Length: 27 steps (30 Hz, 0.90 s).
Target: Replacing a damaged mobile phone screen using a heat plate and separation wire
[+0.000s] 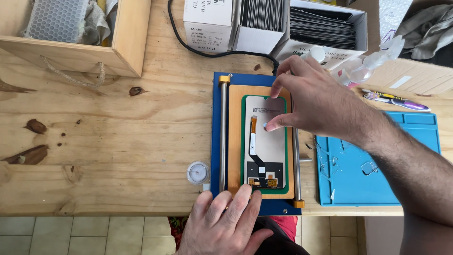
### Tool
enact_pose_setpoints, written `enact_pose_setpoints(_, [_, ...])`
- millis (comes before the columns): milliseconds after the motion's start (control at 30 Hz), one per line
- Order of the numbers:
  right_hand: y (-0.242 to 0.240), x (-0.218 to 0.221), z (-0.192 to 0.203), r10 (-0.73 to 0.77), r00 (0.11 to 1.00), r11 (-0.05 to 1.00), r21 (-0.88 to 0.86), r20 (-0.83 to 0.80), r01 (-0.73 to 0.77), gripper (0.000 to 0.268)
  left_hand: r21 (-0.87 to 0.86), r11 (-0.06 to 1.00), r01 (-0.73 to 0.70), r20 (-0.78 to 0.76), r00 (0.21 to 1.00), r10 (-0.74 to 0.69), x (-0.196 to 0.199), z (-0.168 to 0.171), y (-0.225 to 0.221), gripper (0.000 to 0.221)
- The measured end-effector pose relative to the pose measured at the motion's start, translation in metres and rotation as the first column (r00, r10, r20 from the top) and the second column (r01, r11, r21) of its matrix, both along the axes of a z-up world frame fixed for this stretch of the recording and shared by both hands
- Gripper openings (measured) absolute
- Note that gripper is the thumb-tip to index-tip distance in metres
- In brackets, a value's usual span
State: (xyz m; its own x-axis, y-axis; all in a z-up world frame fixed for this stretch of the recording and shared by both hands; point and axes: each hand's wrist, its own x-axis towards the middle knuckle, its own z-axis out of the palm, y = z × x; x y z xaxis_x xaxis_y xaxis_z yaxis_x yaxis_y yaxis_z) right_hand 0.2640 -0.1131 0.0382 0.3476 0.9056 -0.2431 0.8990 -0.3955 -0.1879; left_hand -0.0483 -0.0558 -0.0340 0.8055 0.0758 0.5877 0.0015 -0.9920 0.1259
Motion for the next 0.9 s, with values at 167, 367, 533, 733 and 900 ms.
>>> enact_pose_setpoints(167, [0.012, -0.001, 0.020, -0.145, 0.984, 0.979, -0.156, -0.099, 0.129, 0.064, 0.005, 1.000, -0.017, -0.018, 1.000, 0.017, 0.001, 0.003, -0.001, 0.062])
enact_pose_setpoints(367, [0.004, 0.003, 0.042, -0.327, 0.936, 0.908, -0.320, -0.133, 0.272, 0.059, -0.008, 1.000, -0.008, -0.009, 1.000, 0.008, 0.000, 0.001, -0.001, 0.062])
enact_pose_setpoints(533, [-0.029, 0.036, 0.030, -0.323, 0.662, 0.940, -0.149, -0.676, 0.307, 0.029, -0.031, 0.999, 0.017, 0.003, 1.000, -0.017, 0.000, -0.001, 0.001, 0.063])
enact_pose_setpoints(733, [-0.044, 0.079, 0.007, -0.263, 0.258, 0.909, -0.150, -0.930, 0.389, 0.037, -0.020, 1.000, -0.014, -0.033, 0.999, 0.013, 0.001, 0.000, 0.000, 0.068])
enact_pose_setpoints(900, [-0.044, 0.093, 0.007, -0.121, 0.109, 0.867, -0.052, -0.987, 0.496, 0.024, 0.015, 0.999, -0.036, -0.003, 0.999, 0.036, 0.004, 0.000, 0.001, 0.069])
